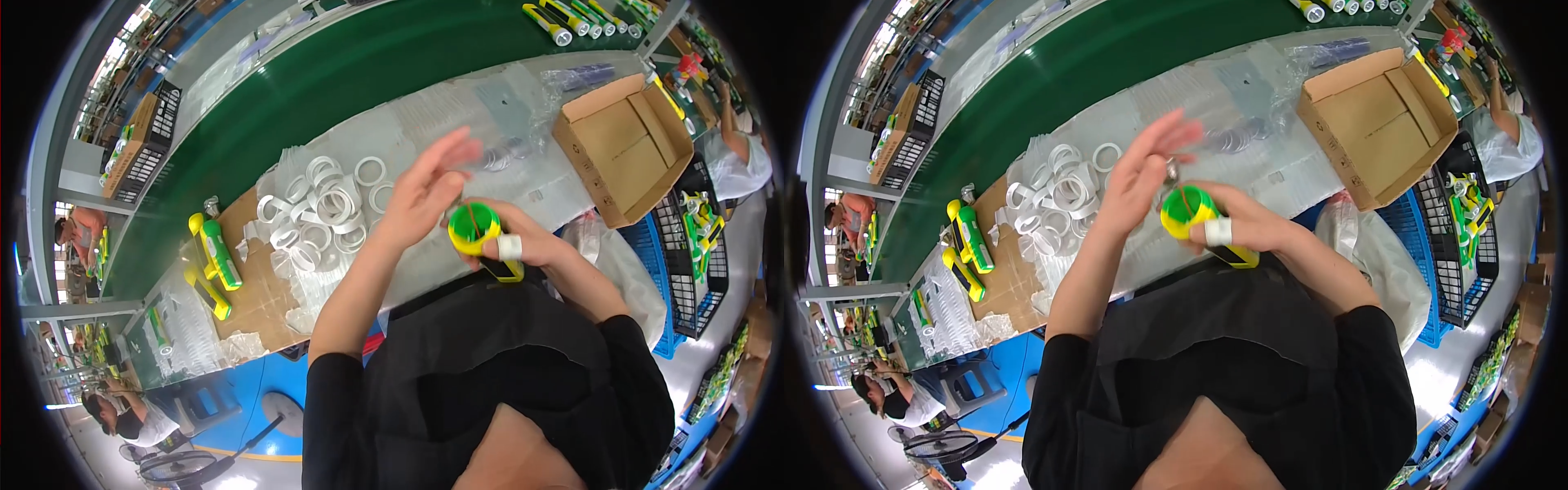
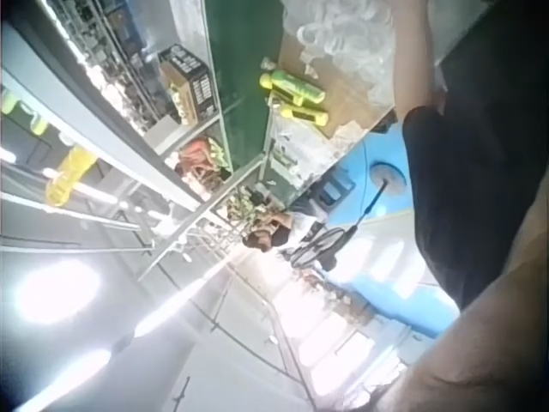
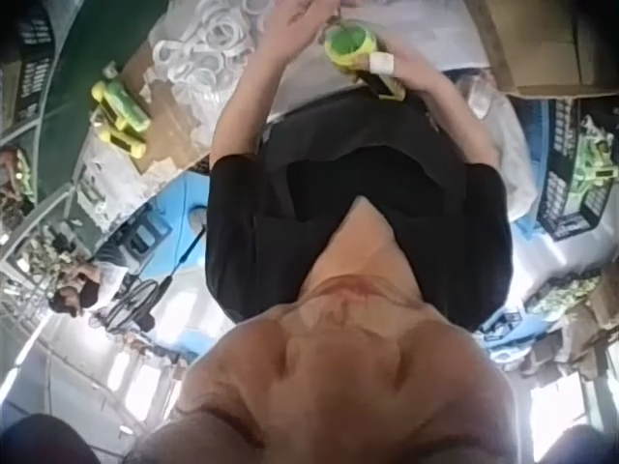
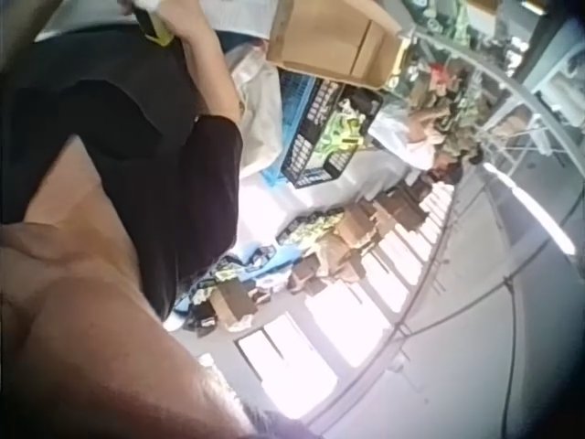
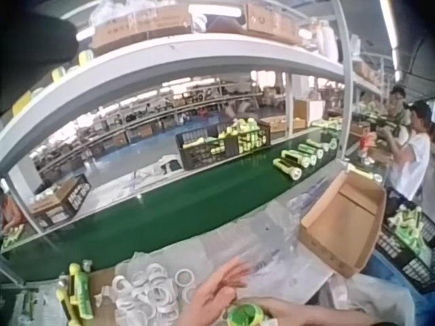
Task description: Assembling plastic flashlight heads onto the bodies on a factory production line.
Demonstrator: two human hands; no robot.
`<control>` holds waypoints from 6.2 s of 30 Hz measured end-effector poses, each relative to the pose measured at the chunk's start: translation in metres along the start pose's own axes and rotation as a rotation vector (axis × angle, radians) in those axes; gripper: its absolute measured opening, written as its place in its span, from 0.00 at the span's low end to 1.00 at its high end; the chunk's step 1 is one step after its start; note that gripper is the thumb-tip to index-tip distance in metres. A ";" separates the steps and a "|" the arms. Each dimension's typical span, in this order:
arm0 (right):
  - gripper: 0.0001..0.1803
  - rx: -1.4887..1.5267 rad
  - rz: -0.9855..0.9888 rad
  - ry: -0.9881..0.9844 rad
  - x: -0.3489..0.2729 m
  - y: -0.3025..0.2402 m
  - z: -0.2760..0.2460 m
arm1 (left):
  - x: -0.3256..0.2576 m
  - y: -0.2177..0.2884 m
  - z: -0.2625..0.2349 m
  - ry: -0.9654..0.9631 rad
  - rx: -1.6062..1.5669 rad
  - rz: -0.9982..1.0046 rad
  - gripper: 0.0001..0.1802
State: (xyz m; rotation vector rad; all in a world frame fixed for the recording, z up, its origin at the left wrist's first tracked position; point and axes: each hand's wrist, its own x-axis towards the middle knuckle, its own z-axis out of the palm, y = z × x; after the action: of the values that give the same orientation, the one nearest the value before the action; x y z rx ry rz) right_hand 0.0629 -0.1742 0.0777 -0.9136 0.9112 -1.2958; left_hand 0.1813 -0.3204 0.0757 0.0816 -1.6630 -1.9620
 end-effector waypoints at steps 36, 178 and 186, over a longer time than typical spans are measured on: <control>0.33 -0.012 -0.122 0.229 0.008 0.010 -0.006 | -0.007 0.016 -0.015 0.002 0.685 0.125 0.24; 0.37 0.093 -0.162 0.235 0.102 -0.009 -0.009 | -0.042 0.005 -0.033 0.265 0.486 -0.120 0.21; 0.35 0.060 0.078 -0.112 0.019 -0.008 -0.008 | 0.029 -0.003 -0.005 0.012 0.228 0.040 0.16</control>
State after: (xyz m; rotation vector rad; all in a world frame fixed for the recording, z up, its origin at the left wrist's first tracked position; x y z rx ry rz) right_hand 0.0539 -0.1940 0.0818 -0.8867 0.8090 -1.1871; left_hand 0.1582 -0.3378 0.0805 0.1441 -1.8596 -1.7329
